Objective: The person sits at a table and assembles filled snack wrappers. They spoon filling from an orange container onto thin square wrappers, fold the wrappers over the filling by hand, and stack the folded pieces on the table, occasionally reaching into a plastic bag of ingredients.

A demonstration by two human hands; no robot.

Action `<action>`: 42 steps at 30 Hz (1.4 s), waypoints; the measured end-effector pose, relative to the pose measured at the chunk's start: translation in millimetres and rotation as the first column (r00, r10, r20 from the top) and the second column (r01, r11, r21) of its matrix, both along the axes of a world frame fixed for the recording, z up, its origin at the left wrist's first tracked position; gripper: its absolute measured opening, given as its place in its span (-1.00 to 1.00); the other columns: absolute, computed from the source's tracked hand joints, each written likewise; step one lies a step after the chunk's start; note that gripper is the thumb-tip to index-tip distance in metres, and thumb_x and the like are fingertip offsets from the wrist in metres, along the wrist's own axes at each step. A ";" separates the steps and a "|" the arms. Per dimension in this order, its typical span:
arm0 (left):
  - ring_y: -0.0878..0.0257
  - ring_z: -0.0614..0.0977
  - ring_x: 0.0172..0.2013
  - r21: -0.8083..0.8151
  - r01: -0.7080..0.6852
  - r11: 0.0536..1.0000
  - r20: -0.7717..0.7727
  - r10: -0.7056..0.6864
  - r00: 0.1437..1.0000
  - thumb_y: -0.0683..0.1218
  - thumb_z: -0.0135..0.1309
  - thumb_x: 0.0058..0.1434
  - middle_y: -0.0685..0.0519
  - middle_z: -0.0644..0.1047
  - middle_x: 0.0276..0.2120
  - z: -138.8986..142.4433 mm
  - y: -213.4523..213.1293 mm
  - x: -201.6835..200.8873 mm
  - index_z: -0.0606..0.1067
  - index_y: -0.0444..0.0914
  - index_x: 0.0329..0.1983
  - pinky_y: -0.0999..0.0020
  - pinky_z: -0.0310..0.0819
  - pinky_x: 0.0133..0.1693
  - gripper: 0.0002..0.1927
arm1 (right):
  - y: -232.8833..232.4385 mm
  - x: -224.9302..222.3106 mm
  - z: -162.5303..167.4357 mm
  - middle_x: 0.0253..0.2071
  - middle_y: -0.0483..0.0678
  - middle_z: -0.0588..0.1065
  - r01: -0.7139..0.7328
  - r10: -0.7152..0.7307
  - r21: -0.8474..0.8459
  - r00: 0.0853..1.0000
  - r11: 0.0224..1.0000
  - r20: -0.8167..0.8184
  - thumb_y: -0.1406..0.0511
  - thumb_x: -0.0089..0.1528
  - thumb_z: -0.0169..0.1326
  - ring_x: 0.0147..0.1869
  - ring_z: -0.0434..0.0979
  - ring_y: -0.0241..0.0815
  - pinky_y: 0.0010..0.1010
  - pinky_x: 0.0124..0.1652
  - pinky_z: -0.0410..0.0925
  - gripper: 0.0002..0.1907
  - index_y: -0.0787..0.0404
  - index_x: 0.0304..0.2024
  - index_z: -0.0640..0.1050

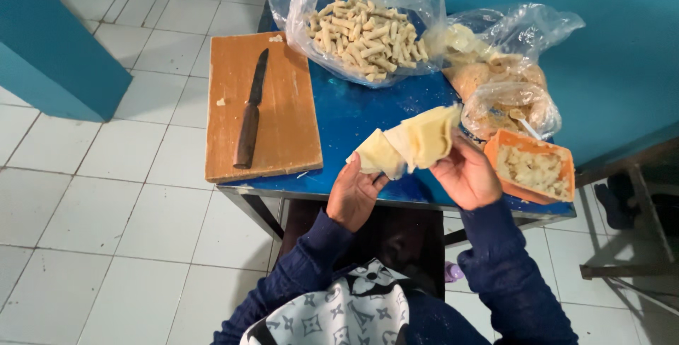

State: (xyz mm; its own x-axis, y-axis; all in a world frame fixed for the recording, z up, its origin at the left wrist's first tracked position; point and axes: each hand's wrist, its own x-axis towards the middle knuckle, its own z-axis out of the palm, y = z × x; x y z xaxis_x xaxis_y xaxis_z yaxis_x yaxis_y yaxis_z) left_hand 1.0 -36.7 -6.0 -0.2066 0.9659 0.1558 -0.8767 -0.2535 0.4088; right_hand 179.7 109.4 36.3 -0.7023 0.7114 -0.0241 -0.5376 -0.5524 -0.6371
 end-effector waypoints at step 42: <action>0.03 0.21 0.46 0.158 0.121 0.980 0.111 -0.140 0.984 0.00 -0.17 0.52 -0.03 0.10 0.55 23.6 -3.9 3.8 0.00 -0.18 0.61 0.09 0.16 0.35 -0.35 | -45.5 -9.2 -43.7 0.16 -0.04 0.49 0.119 -0.135 0.138 0.984 0.983 0.116 0.37 0.32 0.08 0.23 0.51 -0.21 -0.34 0.20 0.34 -0.55 0.24 0.26 0.37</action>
